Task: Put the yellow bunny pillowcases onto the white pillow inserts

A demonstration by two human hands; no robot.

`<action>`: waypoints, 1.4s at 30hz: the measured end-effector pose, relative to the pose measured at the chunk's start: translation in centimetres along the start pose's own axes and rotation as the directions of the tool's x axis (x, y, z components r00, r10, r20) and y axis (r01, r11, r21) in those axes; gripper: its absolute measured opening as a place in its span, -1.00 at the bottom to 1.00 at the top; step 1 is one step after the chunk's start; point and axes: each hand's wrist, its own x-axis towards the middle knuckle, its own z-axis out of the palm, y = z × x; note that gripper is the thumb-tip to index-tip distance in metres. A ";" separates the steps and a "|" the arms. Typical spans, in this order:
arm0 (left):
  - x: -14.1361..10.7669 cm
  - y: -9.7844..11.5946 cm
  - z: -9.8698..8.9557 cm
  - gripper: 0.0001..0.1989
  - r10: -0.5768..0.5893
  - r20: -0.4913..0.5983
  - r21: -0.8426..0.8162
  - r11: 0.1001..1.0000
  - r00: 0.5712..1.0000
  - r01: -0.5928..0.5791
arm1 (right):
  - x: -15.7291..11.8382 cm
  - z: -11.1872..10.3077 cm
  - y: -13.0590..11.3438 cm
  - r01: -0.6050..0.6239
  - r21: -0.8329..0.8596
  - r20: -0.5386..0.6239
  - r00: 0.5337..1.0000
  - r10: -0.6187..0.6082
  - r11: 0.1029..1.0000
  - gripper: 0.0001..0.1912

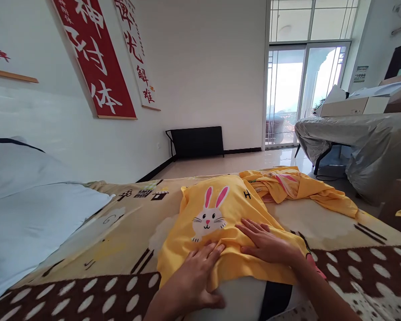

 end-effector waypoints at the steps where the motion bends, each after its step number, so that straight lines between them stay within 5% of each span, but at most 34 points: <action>1: 0.3 0.1 0.2 -0.03 -0.015 0.016 0.024 1.000 1.000 0.014 | 0.2 0.5 0.0 -0.008 -0.018 0.026 1.000 0.009 1.000 -0.29; 15: -0.3 0.3 -0.5 -0.28 0.012 -0.112 -0.041 0.999 0.994 -0.017 | 0.5 0.8 0.3 -0.019 -0.051 0.016 1.000 0.020 0.998 -0.28; 26: -0.1 0.5 -0.6 -0.24 0.023 -0.065 0.002 1.000 0.998 -0.023 | 0.6 1.0 0.3 -0.011 -0.042 0.006 1.000 0.011 0.999 -0.30; 35: -1.2 -2.1 -1.3 -0.54 -0.020 -0.174 -0.108 0.994 0.985 0.001 | -2.7 -2.5 -2.2 0.078 0.095 0.060 0.995 -0.084 0.992 -0.23; 39: -1.5 -1.8 -1.6 -0.65 -0.038 -0.178 -0.097 0.995 0.983 0.021 | -2.7 -0.7 -4.0 0.210 0.017 0.127 0.969 -0.210 0.978 0.06; 42: -1.6 -1.1 -1.8 -0.70 -0.045 -0.151 -0.073 0.997 0.988 0.034 | -1.8 0.9 -4.5 0.202 -0.051 0.161 0.968 -0.191 0.978 0.02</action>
